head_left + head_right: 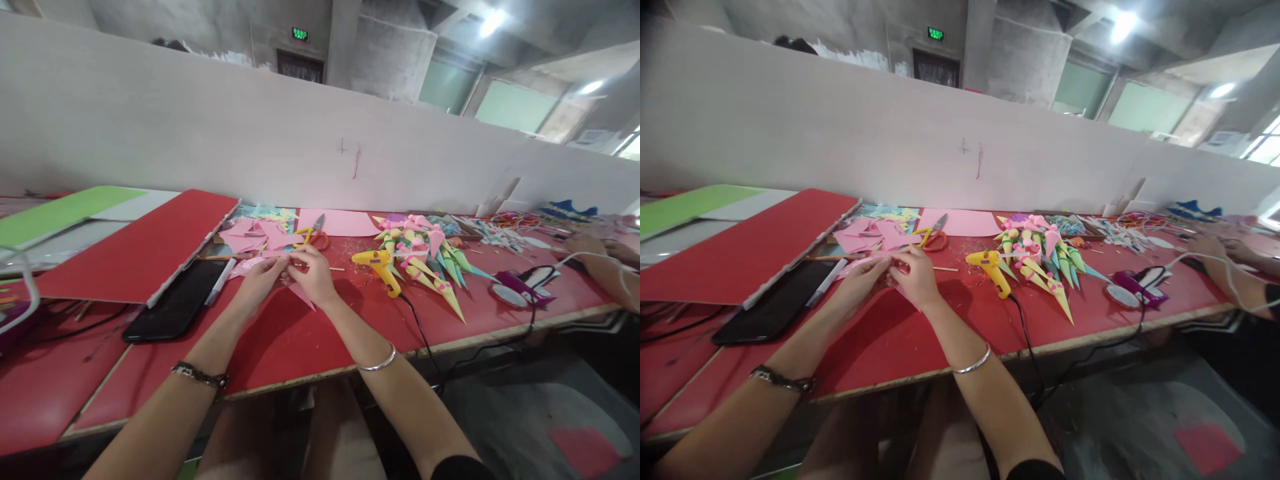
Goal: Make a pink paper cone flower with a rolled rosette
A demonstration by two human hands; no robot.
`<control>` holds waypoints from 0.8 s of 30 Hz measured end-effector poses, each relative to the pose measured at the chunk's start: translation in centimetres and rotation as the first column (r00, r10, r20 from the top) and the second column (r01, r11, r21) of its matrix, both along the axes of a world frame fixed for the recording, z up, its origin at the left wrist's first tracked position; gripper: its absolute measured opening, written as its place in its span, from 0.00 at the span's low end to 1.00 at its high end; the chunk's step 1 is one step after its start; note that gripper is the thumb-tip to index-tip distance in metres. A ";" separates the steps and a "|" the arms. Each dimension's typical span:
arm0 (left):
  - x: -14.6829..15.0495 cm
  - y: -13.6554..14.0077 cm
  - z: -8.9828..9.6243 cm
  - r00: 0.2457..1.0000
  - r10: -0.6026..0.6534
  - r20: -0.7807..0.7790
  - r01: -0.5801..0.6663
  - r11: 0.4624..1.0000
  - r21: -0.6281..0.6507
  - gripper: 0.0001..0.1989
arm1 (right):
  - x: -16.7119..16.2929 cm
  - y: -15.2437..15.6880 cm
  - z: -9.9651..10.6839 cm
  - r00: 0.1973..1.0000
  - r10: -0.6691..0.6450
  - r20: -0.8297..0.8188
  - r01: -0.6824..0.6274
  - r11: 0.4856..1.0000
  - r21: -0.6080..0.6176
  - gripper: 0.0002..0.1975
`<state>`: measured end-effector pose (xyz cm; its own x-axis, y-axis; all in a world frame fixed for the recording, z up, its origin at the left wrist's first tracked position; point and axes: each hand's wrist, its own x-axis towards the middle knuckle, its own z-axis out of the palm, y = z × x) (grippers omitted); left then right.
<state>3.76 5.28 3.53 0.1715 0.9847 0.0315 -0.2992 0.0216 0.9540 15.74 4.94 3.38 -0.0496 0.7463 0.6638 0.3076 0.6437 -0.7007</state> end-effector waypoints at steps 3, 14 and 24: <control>-0.1 0.1 0.1 1.000 -0.013 0.016 0.013 1.000 -0.002 0.11 | 0.2 0.0 0.0 0.999 0.031 -0.022 -0.031 0.999 -0.011 0.10; 0.1 0.0 0.5 0.982 -0.043 0.181 0.059 0.994 -0.086 0.07 | 0.0 -0.3 0.4 0.991 0.041 -0.128 -0.036 0.999 0.041 0.04; -1.0 0.2 1.9 0.930 0.099 0.354 -0.055 0.990 -0.132 0.08 | 0.3 1.0 -0.1 0.766 -0.057 -0.640 -0.186 0.934 -0.306 0.10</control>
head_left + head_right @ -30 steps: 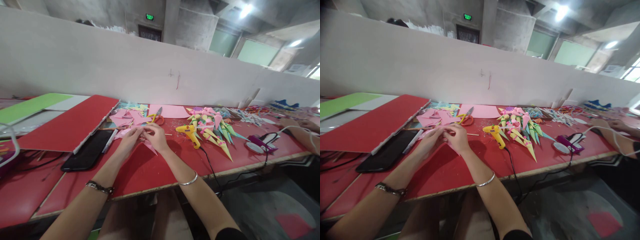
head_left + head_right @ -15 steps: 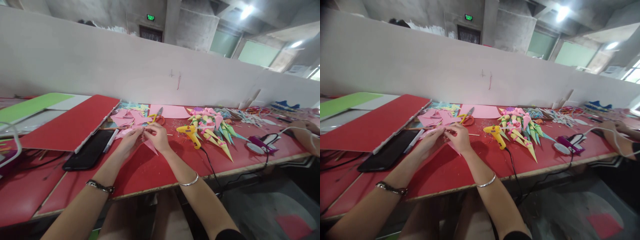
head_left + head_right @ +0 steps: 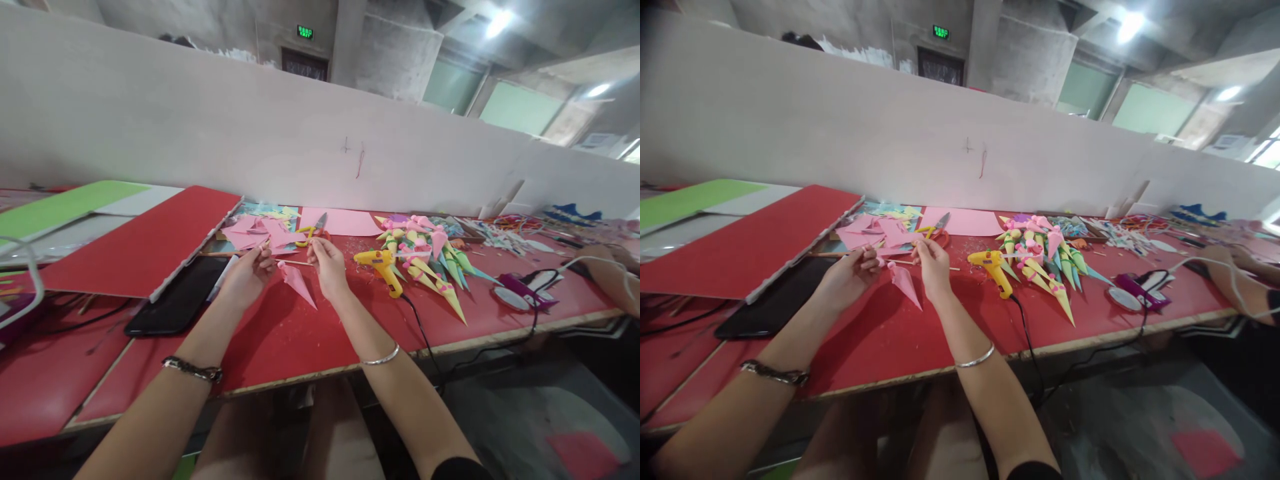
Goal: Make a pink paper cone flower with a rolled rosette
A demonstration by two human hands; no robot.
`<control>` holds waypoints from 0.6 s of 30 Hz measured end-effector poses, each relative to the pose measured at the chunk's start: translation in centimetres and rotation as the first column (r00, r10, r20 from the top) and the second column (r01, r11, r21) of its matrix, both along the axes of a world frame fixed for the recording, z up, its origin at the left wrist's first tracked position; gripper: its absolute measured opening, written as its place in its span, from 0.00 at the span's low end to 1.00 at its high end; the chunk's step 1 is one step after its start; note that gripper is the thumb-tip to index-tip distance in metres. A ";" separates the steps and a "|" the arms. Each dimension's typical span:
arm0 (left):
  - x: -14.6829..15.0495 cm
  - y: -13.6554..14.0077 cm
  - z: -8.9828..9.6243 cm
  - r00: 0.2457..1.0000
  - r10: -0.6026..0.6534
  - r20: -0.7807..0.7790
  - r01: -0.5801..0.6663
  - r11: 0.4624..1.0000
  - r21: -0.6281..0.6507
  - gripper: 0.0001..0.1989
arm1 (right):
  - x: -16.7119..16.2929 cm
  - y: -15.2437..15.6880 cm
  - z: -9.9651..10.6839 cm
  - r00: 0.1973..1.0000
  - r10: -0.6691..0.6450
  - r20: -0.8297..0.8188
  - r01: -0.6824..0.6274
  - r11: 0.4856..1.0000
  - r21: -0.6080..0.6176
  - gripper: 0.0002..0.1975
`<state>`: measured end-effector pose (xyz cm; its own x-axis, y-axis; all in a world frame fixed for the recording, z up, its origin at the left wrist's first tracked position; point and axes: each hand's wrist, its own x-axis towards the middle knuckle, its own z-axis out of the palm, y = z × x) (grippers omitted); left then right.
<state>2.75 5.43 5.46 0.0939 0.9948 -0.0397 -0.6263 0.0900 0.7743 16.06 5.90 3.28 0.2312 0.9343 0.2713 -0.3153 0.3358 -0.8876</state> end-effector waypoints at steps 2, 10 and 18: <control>-0.2 0.3 -0.2 0.999 0.054 -0.005 -0.054 0.998 -0.020 0.07 | 0.1 0.1 -0.1 0.999 0.046 0.009 -0.045 0.998 -0.035 0.11; -0.6 0.5 -0.5 0.990 0.126 -0.060 -0.129 0.990 -0.050 0.08 | 0.1 0.1 -0.5 0.991 0.120 0.060 -0.116 0.991 -0.064 0.10; -0.2 0.3 -0.5 0.981 0.108 -0.164 -0.117 0.992 -0.049 0.11 | -0.1 0.0 -0.7 0.961 0.238 0.140 -0.229 0.970 -0.077 0.13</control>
<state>2.58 5.70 4.92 -0.0309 0.9942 -0.1032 -0.5032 0.0738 0.8610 16.00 5.89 2.56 -0.0337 0.9731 0.2281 -0.2428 0.2134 -0.9463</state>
